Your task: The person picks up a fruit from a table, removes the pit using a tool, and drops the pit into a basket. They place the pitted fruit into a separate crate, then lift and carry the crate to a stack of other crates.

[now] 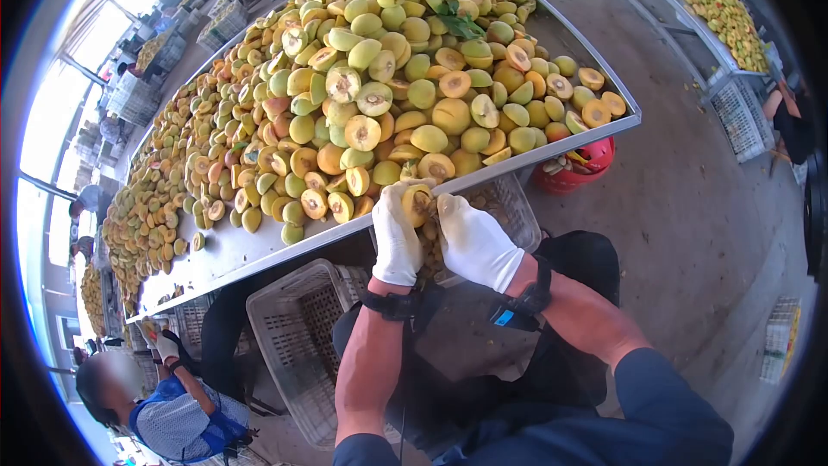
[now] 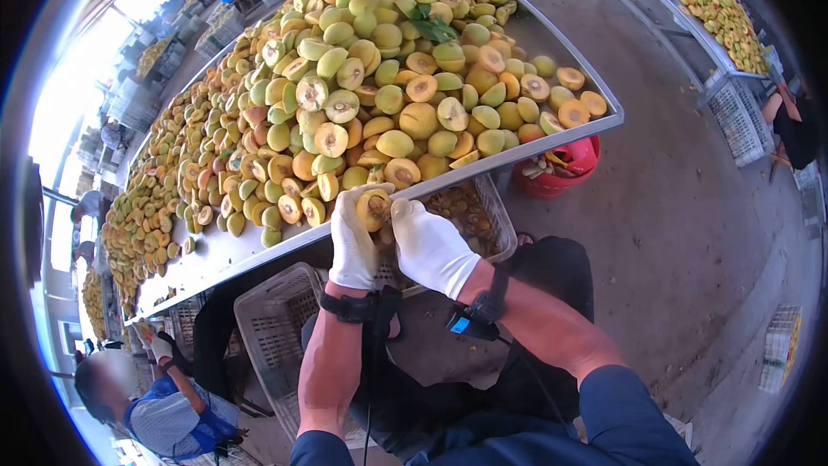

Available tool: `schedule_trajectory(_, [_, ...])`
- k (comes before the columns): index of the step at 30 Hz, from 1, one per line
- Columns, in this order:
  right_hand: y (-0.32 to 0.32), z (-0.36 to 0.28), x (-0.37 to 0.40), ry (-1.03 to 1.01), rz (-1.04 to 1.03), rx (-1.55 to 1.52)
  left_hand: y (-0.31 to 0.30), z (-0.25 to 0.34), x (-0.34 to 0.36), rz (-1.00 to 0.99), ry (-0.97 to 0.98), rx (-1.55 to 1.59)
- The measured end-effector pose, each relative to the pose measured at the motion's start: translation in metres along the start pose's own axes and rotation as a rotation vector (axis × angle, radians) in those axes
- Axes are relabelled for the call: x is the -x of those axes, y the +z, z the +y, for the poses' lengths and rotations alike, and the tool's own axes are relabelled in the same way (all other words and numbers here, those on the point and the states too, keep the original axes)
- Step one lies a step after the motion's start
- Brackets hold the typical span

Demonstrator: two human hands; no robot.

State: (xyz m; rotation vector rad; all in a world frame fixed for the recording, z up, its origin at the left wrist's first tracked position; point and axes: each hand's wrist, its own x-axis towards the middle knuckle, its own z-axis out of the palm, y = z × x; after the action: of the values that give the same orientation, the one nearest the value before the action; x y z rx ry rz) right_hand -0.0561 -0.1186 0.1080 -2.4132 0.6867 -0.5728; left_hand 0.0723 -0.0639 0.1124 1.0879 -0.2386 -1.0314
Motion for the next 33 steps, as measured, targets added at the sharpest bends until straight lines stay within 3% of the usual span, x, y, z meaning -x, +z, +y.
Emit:
schedule_trajectory(5, [-0.005,-0.003,0.000,0.031,-0.047,-0.031,-0.008,-0.004,-0.004,-0.006,0.081,-0.133])
schedule_trajectory(12, [-0.009,-0.001,0.005,0.010,-0.166,-0.062,-0.010,0.000,0.002,0.025,0.027,-0.126])
schedule_trajectory(15, [-0.007,0.003,0.011,-0.011,-0.216,-0.040,-0.013,0.013,0.004,-0.101,-0.002,-0.259])
schedule_trajectory(17, [-0.004,0.006,0.013,-0.025,-0.227,-0.043,-0.017,0.024,0.001,-0.479,0.602,-1.091])
schedule_trajectory(18, [-0.003,0.008,0.012,-0.048,-0.157,-0.135,-0.018,0.026,0.006,-0.458,0.439,-1.014])
schedule_trajectory(19, [-0.002,0.008,0.011,-0.071,-0.085,-0.228,-0.009,0.031,0.010,-0.457,0.440,-1.018])
schedule_trajectory(21, [-0.007,0.003,0.005,0.008,-0.071,-0.288,0.007,0.034,0.013,-0.137,-0.049,-0.264])
schedule_trajectory(22, [-0.010,0.001,0.002,0.086,-0.063,-0.344,0.002,0.023,0.007,-0.154,0.103,-0.365])
schedule_trajectory(25, [-0.004,0.000,0.005,0.042,-0.048,-0.480,0.011,-0.002,0.005,0.034,0.480,-0.531])
schedule_trajectory(29, [-0.004,-0.013,0.005,0.057,-0.101,-0.441,0.022,0.001,0.010,0.169,0.292,-0.200])
schedule_trajectory(33, [0.021,0.004,0.005,-0.142,-0.120,-0.332,0.026,0.012,0.018,0.149,0.310,-0.135])
